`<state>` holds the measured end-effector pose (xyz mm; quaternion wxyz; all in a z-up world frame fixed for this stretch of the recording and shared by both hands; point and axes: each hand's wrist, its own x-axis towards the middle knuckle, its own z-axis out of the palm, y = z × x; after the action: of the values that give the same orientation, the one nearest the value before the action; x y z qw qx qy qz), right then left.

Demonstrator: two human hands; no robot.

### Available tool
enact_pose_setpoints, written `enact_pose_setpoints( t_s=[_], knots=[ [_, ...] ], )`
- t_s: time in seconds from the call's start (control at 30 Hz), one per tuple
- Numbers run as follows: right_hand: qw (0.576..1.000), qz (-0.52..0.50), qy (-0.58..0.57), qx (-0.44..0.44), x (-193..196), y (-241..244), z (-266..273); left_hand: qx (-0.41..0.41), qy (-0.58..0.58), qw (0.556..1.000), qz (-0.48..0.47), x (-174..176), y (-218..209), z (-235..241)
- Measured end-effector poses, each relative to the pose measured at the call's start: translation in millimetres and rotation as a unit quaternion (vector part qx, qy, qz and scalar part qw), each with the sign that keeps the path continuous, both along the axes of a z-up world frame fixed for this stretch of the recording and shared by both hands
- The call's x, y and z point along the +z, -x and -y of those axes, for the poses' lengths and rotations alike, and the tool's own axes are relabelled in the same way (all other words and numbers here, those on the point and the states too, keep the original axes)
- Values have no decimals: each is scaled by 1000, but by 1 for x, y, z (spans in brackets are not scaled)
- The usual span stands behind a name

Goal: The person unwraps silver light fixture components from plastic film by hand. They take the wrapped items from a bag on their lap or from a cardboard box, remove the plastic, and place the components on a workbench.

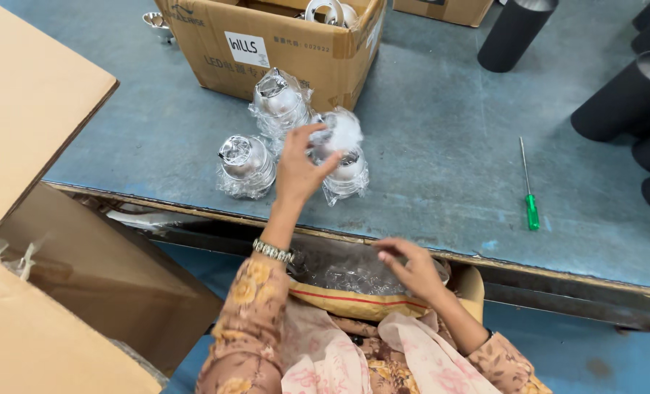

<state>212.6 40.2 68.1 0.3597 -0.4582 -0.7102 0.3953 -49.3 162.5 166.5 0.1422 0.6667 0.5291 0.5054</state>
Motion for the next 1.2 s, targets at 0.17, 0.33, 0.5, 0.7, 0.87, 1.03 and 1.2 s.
enact_pose_setpoints(
  t_s=[0.17,0.33,0.5,0.7,0.87,1.03,1.2],
  knots=[
    [987,-128,-52,-83,46,8,-15,-216,222,865,395,-32,1,55],
    [987,-103,-107,-64,80,30,-13,-307,390,713,496,-77,-25,130],
    [988,59,-109,-97,76,41,-11,-280,374,753,463,-95,-31,150],
    [988,75,-60,-125,52,36,-13,-278,362,781,426,-110,-35,153],
    [979,124,-47,-153,32,39,-10,-257,375,788,414,-106,-40,159],
    [993,69,-77,-60,33,41,-9,-114,279,944,137,-90,-38,160],
    [998,31,-16,-59,20,42,-9,-111,185,976,37,-78,-41,167]
  ],
)
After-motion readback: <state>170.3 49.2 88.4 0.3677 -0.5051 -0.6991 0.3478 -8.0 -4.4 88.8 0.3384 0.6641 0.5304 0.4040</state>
